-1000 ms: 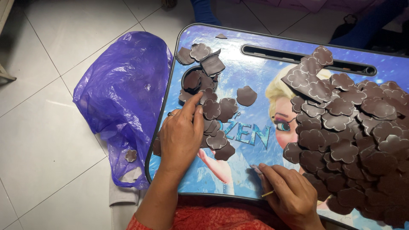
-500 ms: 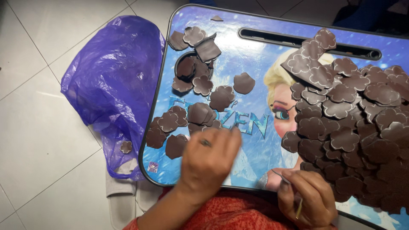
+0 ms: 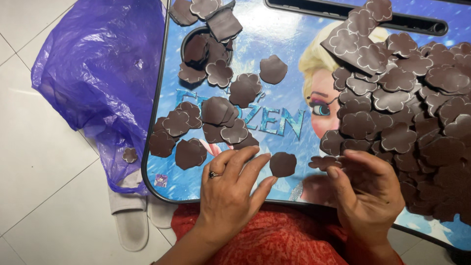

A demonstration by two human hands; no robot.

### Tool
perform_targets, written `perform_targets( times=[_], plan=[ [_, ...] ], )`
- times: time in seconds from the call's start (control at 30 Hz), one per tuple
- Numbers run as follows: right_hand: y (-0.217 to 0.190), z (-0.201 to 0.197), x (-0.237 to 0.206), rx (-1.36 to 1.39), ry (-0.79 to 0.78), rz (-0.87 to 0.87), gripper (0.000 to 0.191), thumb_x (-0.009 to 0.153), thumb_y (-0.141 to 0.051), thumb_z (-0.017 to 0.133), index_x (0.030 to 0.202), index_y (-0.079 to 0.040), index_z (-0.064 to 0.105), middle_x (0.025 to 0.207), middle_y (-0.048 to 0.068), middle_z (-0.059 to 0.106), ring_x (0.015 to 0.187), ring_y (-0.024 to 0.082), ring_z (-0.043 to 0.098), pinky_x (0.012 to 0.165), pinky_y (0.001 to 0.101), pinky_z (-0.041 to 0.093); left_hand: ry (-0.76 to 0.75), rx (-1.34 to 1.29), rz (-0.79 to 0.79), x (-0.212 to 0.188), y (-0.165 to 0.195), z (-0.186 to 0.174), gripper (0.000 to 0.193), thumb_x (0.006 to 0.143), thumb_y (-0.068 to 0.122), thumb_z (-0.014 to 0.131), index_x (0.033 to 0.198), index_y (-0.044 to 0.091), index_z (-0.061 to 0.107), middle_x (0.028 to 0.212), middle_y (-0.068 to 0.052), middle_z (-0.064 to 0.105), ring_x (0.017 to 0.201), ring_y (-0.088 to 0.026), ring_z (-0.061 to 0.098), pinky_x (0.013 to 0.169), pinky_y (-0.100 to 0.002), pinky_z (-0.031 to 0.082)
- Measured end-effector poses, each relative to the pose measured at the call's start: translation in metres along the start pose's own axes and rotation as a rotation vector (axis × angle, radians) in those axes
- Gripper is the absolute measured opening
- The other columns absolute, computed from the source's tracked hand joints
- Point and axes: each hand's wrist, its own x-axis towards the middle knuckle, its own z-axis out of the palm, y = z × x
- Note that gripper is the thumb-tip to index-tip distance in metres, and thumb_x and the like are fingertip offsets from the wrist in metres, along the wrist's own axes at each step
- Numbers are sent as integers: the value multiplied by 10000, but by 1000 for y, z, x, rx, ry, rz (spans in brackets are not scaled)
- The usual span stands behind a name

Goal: The person sits on the floor with a Frozen-themed lap desk covered in brown fabric flower petals. They hold a small pink flower-shaped base, apply glue with a stick, and press brown petals onto it one at a time, occasionally reaching into the pile for new petals.

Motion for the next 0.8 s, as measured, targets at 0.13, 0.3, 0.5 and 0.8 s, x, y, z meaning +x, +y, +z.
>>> perform_targets(
  times=[0.13,0.3,0.5,0.8],
  plan=[
    [-14,6,15,-134,-57,115,222,974,63,676,1195,59,659,1054,132,748,945,152,729,830,258,600,-3,22,-13,1,-1,5,400,865,323,818,1216,166,707,1334,5,602,1242,-232,508,996,-411,416],
    [-18,14,28,-404,-263,70,196,883,14,746,1079,18,750,958,87,772,809,115,721,679,234,549,-26,3,6,3,-5,6,356,875,335,817,1175,174,713,1315,3,600,1252,-216,514,994,-394,413],
    [-15,24,31,-458,-314,-9,182,883,-15,754,1065,-4,753,951,68,772,800,86,712,678,220,542,-4,16,21,2,-7,6,332,896,344,813,1167,175,723,1308,17,607,1246,-189,523,988,-381,416],
    [-17,39,25,-592,-244,45,155,858,-84,800,1000,-34,759,833,36,768,648,61,693,539,232,524,-4,34,49,0,-12,7,261,914,314,780,1130,178,728,1313,44,640,1254,-181,546,1015,-379,409]
  ],
)
